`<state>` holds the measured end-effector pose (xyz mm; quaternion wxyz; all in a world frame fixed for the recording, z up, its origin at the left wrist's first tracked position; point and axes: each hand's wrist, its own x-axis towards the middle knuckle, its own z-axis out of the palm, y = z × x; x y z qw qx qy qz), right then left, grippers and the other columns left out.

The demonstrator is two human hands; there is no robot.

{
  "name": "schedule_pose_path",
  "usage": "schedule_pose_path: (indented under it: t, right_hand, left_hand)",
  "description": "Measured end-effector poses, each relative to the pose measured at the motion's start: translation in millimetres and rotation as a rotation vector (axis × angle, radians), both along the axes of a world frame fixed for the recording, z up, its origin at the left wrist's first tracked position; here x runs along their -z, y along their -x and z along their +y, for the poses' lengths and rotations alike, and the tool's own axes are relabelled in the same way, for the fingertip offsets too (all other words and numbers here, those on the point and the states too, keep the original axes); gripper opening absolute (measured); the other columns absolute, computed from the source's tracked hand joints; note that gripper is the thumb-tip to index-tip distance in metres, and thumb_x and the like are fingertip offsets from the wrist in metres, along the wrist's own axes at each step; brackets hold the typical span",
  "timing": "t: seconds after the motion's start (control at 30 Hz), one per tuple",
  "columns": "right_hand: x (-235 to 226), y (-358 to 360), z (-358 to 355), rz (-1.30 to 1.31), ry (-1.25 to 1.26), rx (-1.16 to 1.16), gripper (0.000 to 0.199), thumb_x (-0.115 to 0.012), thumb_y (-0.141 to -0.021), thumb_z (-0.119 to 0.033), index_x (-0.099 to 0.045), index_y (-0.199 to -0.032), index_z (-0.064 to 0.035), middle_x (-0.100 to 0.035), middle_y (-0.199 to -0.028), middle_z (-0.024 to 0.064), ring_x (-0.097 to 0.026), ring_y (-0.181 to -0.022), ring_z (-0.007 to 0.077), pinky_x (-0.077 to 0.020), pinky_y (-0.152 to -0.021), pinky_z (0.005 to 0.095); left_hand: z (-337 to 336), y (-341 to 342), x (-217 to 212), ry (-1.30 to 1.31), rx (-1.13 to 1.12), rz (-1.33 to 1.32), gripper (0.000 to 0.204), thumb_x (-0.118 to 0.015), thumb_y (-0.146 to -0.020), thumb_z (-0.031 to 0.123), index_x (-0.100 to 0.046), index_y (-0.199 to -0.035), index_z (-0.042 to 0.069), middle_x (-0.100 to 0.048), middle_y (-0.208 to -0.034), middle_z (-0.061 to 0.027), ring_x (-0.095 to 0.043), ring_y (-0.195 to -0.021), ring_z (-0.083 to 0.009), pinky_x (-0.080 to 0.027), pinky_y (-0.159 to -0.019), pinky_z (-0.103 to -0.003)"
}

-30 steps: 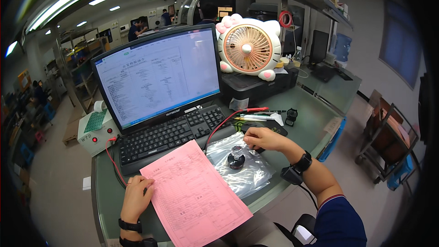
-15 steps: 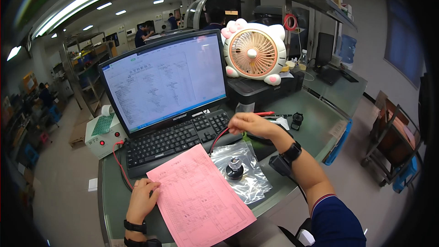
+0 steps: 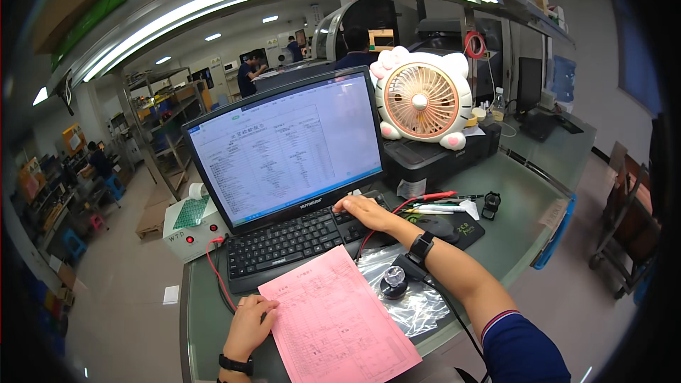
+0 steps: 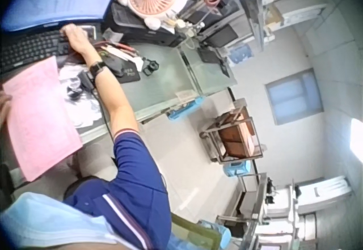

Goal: The recorder checks electronic components, places them into anti-static bags, reviews quality-control documents, and logs data using a computer workstation.

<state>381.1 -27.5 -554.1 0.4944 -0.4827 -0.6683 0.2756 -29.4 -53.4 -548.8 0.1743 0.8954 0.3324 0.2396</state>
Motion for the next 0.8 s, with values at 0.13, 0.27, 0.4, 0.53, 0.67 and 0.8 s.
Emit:
schedule_pose_path:
  t: [0.13, 0.27, 0.4, 0.53, 0.67, 0.8]
  right_hand:
    - [-10.0, 14.8, -0.9, -0.442, 0.046, 0.119, 0.051, -0.027, -0.106, -0.043, -0.057, -0.133, -0.0127, -0.06, -0.13, 0.0024, -0.042, -0.131, 0.0208, -0.0169, -0.11, 0.0418]
    - [-7.7, 13.3, 1.3, -0.501, 0.032, 0.136, 0.049, -0.032, -0.104, -0.045, -0.055, -0.135, -0.0143, -0.059, -0.133, 0.0047, -0.043, -0.131, 0.0229, -0.0185, -0.109, 0.0442]
    - [-12.8, 22.8, 1.6, -0.518, 0.004, 0.098, 0.049, -0.034, -0.103, -0.045, -0.053, -0.137, -0.0135, -0.057, -0.135, 0.0069, -0.042, -0.133, 0.0238, -0.0168, -0.111, 0.0451]
    - [-12.4, 22.8, -0.7, -0.603, -0.01, 0.113, 0.047, -0.037, -0.103, -0.042, -0.05, -0.139, -0.0141, -0.056, -0.136, 0.0072, -0.042, -0.133, 0.0239, -0.0185, -0.111, 0.0449]
    - [-9.6, 17.1, -8.0, -0.632, -0.02, 0.136, 0.047, -0.038, -0.103, -0.041, -0.05, -0.139, -0.014, -0.055, -0.137, 0.0077, -0.041, -0.135, 0.0242, -0.0185, -0.112, 0.0445]
    - [-14.7, 22.5, -8.6, -0.633, 0.0, 0.114, 0.047, -0.04, -0.102, -0.038, -0.048, -0.14, -0.012, -0.056, -0.137, 0.0076, -0.039, -0.137, 0.0246, -0.0181, -0.113, 0.0447]
  left_hand:
    - [1.7, -1.5, -1.1, 0.05, -0.003, 0.027, 0.024, -0.064, -0.087, 0.019, -0.072, -0.105, 0.006, -0.06, -0.102, -0.0105, -0.053, -0.103, -0.0285, -0.043, -0.093, -0.036]
    - [3.5, -5.1, -4.9, 0.051, 0.01, 0.026, 0.024, -0.064, -0.087, 0.019, -0.072, -0.106, 0.006, -0.061, -0.103, -0.0107, -0.054, -0.103, -0.0287, -0.043, -0.093, -0.037]
    - [1.5, -1.6, -6.1, -0.004, -0.011, 0.008, 0.022, -0.066, -0.084, 0.016, -0.073, -0.102, 0.006, -0.062, -0.1, -0.0106, -0.055, -0.098, -0.0299, -0.046, -0.087, -0.038]
    - [3.3, 1.5, -1.8, 0.032, 0.004, 0.04, 0.024, -0.063, -0.088, 0.02, -0.072, -0.106, 0.007, -0.061, -0.102, -0.0104, -0.054, -0.102, -0.0294, -0.044, -0.092, -0.037]
    - [5.5, -3.0, 1.5, 0.02, 0.035, 0.038, 0.026, -0.06, -0.09, 0.022, -0.071, -0.107, 0.007, -0.061, -0.103, -0.0111, -0.055, -0.102, -0.0301, -0.044, -0.092, -0.038]
    - [3.0, 0.5, 1.6, 0.042, 0.004, 0.047, 0.026, -0.06, -0.09, 0.023, -0.071, -0.109, 0.007, -0.061, -0.105, -0.0113, -0.055, -0.103, -0.0303, -0.044, -0.092, -0.038]
